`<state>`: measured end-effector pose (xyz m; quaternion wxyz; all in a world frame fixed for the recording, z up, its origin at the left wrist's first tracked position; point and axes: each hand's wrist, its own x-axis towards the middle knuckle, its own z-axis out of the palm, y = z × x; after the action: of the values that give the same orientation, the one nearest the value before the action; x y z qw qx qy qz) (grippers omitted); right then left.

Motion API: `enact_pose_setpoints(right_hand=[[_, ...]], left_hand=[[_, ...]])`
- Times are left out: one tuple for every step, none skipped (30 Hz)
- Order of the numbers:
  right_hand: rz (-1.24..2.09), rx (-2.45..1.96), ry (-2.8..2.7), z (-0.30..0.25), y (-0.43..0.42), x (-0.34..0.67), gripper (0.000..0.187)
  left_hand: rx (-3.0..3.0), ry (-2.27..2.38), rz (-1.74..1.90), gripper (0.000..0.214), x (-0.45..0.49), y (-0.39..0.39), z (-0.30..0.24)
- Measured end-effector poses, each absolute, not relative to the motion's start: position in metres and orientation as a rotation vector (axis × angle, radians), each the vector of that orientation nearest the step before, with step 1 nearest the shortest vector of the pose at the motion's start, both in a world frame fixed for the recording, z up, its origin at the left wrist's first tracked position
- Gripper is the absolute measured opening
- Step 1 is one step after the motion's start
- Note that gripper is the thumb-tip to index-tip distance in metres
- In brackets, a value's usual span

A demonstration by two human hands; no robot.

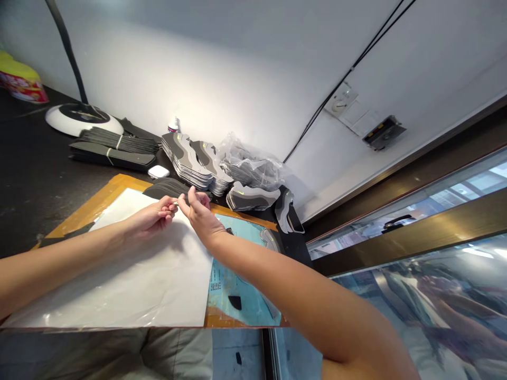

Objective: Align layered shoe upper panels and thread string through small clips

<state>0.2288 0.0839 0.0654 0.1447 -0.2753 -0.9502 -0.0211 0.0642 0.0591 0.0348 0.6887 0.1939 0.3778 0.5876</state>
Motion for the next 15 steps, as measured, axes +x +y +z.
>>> enact_pose_setpoints(right_hand=[[-0.071, -0.803, -2.741, 0.065, 0.083, 0.229, 0.069], [-0.085, -0.809, -2.745, 0.065, 0.083, 0.230, 0.068], [-0.104, -0.810, -2.750, 0.064, 0.082, 0.231, 0.068], [-0.126, -0.809, -2.754, 0.064, 0.082, 0.231, 0.067], [-0.150, -0.807, -2.759, 0.063, 0.082, 0.232, 0.068], [-0.174, -0.806, -2.763, 0.062, 0.081, 0.232, 0.068], [-0.191, -0.809, -2.765, 0.062, 0.081, 0.232, 0.068], [-0.195, -0.813, -2.764, 0.061, 0.082, 0.232, 0.068], [-0.184, -0.818, -2.761, 0.061, 0.082, 0.231, 0.068], [-0.168, -0.822, -2.756, 0.061, 0.082, 0.231, 0.067], [-0.156, -0.823, -2.754, 0.062, 0.083, 0.230, 0.066], [-0.155, -0.821, -2.756, 0.063, 0.083, 0.229, 0.066], [-0.167, -0.817, -2.763, 0.064, 0.084, 0.229, 0.066], [-0.186, -0.811, -2.774, 0.065, 0.084, 0.229, 0.066], [-0.208, -0.806, -2.787, 0.067, 0.085, 0.230, 0.065]], left_hand=[[0.426, 0.872, 1.348, 0.022, 0.066, 0.059, 0.034], [0.418, 0.909, 1.376, 0.022, 0.067, 0.059, 0.033], [0.414, 0.947, 1.400, 0.022, 0.069, 0.059, 0.032], [0.416, 0.976, 1.419, 0.024, 0.070, 0.059, 0.031], [0.422, 1.001, 1.432, 0.026, 0.071, 0.059, 0.030], [0.428, 1.022, 1.438, 0.028, 0.071, 0.059, 0.029], [0.433, 1.038, 1.438, 0.031, 0.071, 0.059, 0.028], [0.435, 1.048, 1.435, 0.032, 0.071, 0.059, 0.028], [0.433, 1.051, 1.427, 0.032, 0.070, 0.060, 0.029], [0.428, 1.046, 1.414, 0.030, 0.069, 0.060, 0.031], [0.422, 1.034, 1.399, 0.028, 0.068, 0.060, 0.033], [0.416, 1.015, 1.380, 0.026, 0.067, 0.060, 0.036], [0.412, 0.994, 1.359, 0.024, 0.066, 0.059, 0.040], [0.411, 0.973, 1.335, 0.023, 0.065, 0.059, 0.043], [0.412, 0.956, 1.309, 0.023, 0.065, 0.058, 0.046]])
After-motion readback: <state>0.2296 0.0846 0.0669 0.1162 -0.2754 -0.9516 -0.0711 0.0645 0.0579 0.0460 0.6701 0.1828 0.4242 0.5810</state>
